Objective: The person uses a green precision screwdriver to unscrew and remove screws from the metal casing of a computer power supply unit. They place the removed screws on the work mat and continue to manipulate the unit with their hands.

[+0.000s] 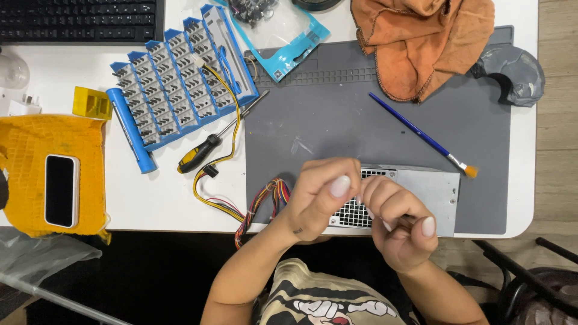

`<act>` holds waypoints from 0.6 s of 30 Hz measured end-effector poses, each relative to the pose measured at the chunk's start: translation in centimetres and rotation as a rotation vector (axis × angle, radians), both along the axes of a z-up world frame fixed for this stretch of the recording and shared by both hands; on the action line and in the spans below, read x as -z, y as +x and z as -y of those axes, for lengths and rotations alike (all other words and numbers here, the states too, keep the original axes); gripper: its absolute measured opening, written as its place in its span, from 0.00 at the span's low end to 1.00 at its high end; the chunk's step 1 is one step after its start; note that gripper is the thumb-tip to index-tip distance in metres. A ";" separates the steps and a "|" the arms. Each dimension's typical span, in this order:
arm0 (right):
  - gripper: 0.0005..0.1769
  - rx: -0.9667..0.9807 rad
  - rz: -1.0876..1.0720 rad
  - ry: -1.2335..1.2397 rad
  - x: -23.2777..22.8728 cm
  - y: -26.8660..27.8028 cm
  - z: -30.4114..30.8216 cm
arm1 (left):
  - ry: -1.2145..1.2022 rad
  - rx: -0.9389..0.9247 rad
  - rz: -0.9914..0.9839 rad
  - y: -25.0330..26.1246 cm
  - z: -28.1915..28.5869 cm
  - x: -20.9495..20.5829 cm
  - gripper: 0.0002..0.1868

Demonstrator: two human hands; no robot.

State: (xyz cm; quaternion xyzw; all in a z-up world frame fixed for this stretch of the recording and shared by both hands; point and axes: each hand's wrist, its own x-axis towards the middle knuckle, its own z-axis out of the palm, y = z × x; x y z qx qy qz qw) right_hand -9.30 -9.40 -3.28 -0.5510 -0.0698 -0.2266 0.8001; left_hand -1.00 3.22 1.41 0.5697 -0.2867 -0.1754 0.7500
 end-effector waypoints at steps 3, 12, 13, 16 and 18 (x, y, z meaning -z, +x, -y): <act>0.32 -0.003 -0.027 0.003 -1.0 0.2 -0.1 | 0.076 0.060 0.099 0.1 0.0 0.0 0.25; 0.39 0.161 -0.034 0.076 -5.8 -2.0 4.0 | -0.084 -0.088 -0.014 0.0 -1.0 -0.6 0.29; 0.37 0.185 -0.019 0.038 -5.2 -2.9 4.9 | -0.105 -0.119 -0.015 0.3 -1.3 -0.5 0.29; 0.31 0.354 -0.140 -0.129 -6.2 -4.2 4.8 | -0.066 -0.201 -0.029 1.5 -2.2 0.0 0.28; 0.27 0.495 -0.280 -0.259 -5.6 -5.1 5.4 | -0.006 -0.250 -0.047 2.3 -2.5 0.8 0.25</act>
